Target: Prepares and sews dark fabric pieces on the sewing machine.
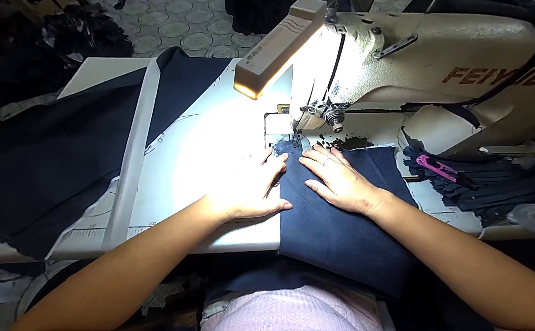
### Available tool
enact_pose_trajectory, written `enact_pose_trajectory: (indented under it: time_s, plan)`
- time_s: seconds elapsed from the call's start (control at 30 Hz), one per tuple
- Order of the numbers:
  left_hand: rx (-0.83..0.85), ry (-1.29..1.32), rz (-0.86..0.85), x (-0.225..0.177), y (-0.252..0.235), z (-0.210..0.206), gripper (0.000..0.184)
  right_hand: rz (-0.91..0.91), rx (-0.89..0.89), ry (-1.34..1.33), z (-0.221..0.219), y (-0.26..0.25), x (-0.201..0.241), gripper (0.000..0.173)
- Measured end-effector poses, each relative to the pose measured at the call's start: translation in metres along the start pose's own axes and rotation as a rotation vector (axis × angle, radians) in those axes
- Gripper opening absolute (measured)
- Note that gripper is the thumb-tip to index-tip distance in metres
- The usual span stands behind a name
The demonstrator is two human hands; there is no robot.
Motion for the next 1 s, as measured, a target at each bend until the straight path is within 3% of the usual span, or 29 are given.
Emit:
enact_pose_trajectory:
  time_s: [0.3, 1.0]
  plan:
    - [0.011, 0.041, 0.034, 0.016, -0.015, -0.004, 0.102, 0.033, -0.011, -0.008, -0.002, -0.010, -0.017, 0.054]
    - [0.060, 0.035, 0.051, 0.019, -0.023, -0.004, 0.096, 0.079, -0.005, -0.083, -0.003, -0.022, -0.032, 0.052]
Point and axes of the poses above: each hand's wrist, its own y-axis away from the middle knuckle, its own z-axis out of the back of the hand, x = y × z, the point moved 8 cm from there along -y, towards the middle knuckle, and after that the axes turned 11 degrees about -x, right-handed, at the moved point
